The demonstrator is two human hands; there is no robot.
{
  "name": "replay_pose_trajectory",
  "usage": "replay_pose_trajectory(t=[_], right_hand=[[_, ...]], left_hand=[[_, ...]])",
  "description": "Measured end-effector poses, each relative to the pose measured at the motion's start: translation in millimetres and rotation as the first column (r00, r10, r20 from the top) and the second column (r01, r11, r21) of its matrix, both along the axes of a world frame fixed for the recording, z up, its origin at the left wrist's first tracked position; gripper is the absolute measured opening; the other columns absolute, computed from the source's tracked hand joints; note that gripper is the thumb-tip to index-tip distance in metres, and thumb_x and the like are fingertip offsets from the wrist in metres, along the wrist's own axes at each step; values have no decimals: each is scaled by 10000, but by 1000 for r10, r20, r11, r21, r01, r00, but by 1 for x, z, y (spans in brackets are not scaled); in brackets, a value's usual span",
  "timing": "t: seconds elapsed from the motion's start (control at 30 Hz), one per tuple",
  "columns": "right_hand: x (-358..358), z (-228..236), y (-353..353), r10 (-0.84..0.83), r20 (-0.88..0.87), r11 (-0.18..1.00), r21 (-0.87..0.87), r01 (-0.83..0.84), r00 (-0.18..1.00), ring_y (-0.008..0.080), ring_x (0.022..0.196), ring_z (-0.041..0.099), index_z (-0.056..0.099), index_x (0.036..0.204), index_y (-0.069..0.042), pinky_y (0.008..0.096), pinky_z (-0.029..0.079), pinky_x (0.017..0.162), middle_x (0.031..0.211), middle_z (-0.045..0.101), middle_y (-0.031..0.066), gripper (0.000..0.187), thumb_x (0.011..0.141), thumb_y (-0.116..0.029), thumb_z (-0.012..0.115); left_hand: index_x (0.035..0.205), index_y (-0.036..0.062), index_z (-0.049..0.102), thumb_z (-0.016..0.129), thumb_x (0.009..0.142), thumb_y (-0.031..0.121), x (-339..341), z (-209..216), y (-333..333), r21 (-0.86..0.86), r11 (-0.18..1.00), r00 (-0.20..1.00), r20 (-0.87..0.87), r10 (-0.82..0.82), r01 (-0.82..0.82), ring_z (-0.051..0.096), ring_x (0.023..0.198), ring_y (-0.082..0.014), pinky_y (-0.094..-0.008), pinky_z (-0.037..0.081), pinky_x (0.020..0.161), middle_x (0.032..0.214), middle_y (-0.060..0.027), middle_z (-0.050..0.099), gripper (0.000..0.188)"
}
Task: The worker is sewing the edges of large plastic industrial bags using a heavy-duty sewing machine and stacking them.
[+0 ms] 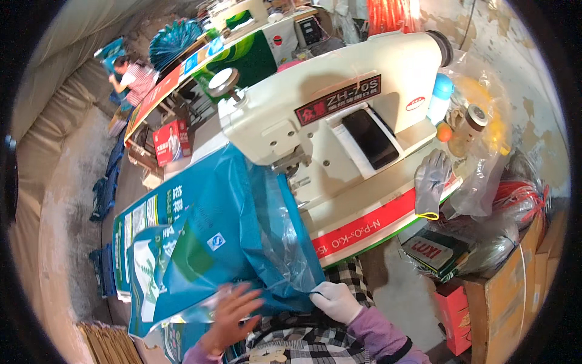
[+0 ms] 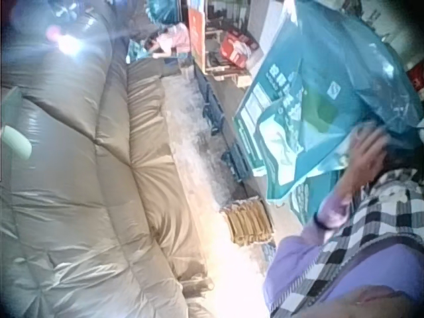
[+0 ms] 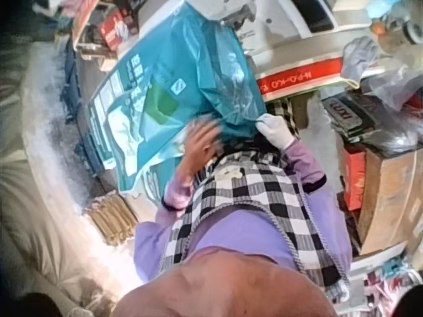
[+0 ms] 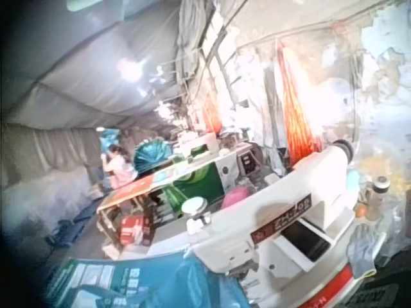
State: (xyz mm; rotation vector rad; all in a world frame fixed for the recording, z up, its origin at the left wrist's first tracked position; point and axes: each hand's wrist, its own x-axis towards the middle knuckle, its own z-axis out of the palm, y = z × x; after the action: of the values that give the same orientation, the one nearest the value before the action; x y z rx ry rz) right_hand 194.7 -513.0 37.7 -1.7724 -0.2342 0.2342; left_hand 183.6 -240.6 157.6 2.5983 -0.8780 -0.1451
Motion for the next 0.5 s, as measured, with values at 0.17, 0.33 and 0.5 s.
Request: replay_pose_trajectory(t=[0.17,0.33,0.5], right_hand=[[45,10,-1,-111,-136,994,-39,106,985,319,730,669,672,843,33,363,515,672,782,666,188,298,806,-251,756],[44,17,44,-229,84,965,151,215,970,357,786,677,699,994,19,377,533,725,858,681,220,497,790,-427,783],[105,-3,109,-61,735,975,-100,197,675,311,776,670,708,822,-37,427,545,676,768,663,141,355,915,-368,619]], left_hand=[[1371,140,538,743,685,122,18,41,95,319,809,862,304,405,-493,617,974,-393,-496,449,881,1114,-164,643,717],[1420,154,493,601,649,-1,32,-8,242,400,851,939,184,290,-341,658,721,-362,-449,522,613,863,-129,677,795],[1512,238,330,619,832,139,95,-81,227,645,644,888,126,442,-412,687,798,-377,-514,514,688,927,-169,709,745]])
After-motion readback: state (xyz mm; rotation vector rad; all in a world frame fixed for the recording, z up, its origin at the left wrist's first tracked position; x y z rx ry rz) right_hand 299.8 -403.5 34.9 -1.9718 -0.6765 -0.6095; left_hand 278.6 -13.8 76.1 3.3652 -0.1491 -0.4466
